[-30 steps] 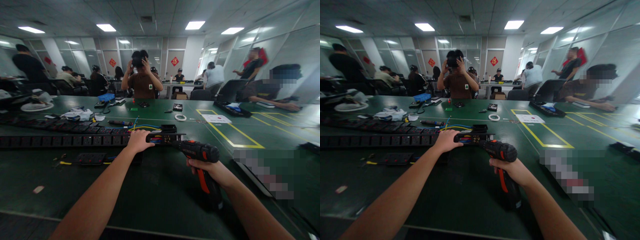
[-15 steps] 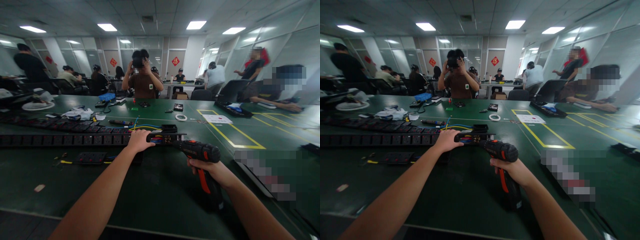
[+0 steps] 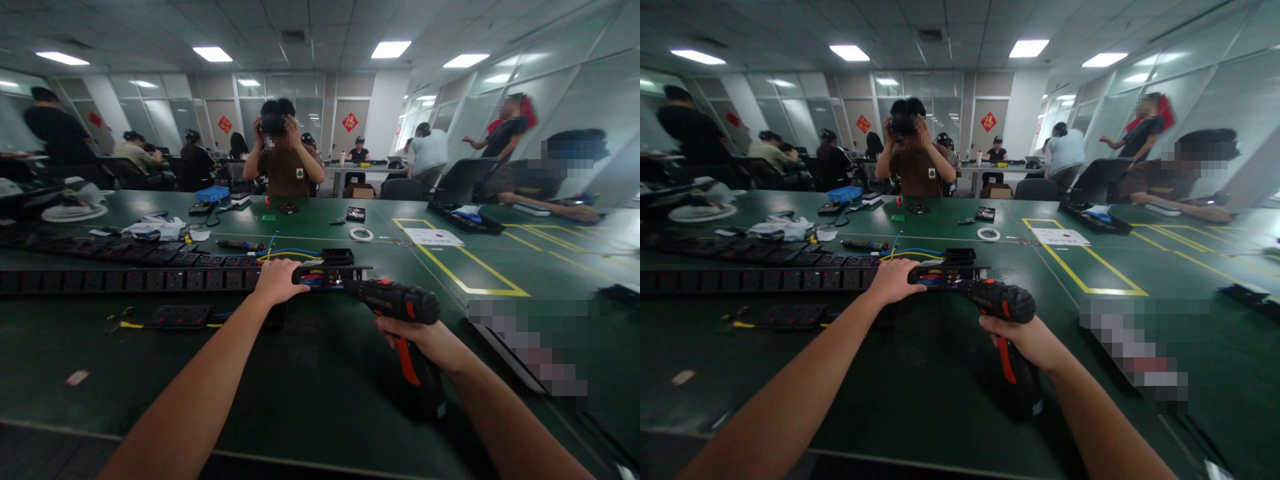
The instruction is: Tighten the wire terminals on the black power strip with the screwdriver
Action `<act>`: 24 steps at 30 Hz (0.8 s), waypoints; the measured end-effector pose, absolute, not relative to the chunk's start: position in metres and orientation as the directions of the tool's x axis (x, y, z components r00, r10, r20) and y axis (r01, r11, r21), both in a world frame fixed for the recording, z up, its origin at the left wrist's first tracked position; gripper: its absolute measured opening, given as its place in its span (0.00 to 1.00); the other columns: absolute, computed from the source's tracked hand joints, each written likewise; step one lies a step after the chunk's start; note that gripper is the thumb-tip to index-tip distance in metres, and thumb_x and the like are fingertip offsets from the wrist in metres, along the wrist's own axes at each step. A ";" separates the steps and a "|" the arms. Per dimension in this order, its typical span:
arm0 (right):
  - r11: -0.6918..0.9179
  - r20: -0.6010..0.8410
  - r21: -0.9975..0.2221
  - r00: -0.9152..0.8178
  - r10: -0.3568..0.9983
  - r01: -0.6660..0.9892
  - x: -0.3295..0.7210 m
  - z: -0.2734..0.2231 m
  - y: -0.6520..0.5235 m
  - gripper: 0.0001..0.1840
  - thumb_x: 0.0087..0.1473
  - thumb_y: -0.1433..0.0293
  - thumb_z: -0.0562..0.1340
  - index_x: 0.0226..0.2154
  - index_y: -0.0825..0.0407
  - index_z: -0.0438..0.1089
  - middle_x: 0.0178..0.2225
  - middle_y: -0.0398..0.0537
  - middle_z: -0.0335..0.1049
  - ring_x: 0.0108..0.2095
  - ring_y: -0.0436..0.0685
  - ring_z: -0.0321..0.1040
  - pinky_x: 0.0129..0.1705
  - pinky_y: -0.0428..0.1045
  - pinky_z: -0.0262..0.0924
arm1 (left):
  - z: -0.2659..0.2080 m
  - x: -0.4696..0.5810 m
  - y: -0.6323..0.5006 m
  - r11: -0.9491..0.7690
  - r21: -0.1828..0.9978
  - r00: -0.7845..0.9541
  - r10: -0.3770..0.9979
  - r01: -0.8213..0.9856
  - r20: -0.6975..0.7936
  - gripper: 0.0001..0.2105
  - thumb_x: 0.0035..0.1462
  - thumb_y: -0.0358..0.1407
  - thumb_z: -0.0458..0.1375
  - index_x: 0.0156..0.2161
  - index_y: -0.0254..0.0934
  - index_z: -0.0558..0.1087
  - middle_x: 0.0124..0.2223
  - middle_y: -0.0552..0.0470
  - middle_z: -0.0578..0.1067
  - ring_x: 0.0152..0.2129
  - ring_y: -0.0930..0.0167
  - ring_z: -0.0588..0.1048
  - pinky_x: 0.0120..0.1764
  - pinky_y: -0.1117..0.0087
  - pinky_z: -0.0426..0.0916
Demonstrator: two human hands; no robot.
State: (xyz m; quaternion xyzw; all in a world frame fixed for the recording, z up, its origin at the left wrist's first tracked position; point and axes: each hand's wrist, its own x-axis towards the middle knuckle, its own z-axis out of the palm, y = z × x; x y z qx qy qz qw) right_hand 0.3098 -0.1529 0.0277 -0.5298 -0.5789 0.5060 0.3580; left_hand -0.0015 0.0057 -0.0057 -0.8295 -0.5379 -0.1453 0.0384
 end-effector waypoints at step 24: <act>-0.071 -0.127 -0.961 -0.199 0.972 0.267 0.308 0.029 -0.153 0.22 0.50 0.50 0.72 0.27 0.52 0.72 0.22 0.41 0.69 0.25 0.53 0.64 0.29 0.49 0.58 | -0.004 -0.001 0.004 -0.425 0.073 0.388 0.874 0.902 0.294 0.32 0.55 0.62 0.62 0.58 0.45 0.75 0.57 0.44 0.77 0.53 0.52 0.74 0.51 0.54 0.64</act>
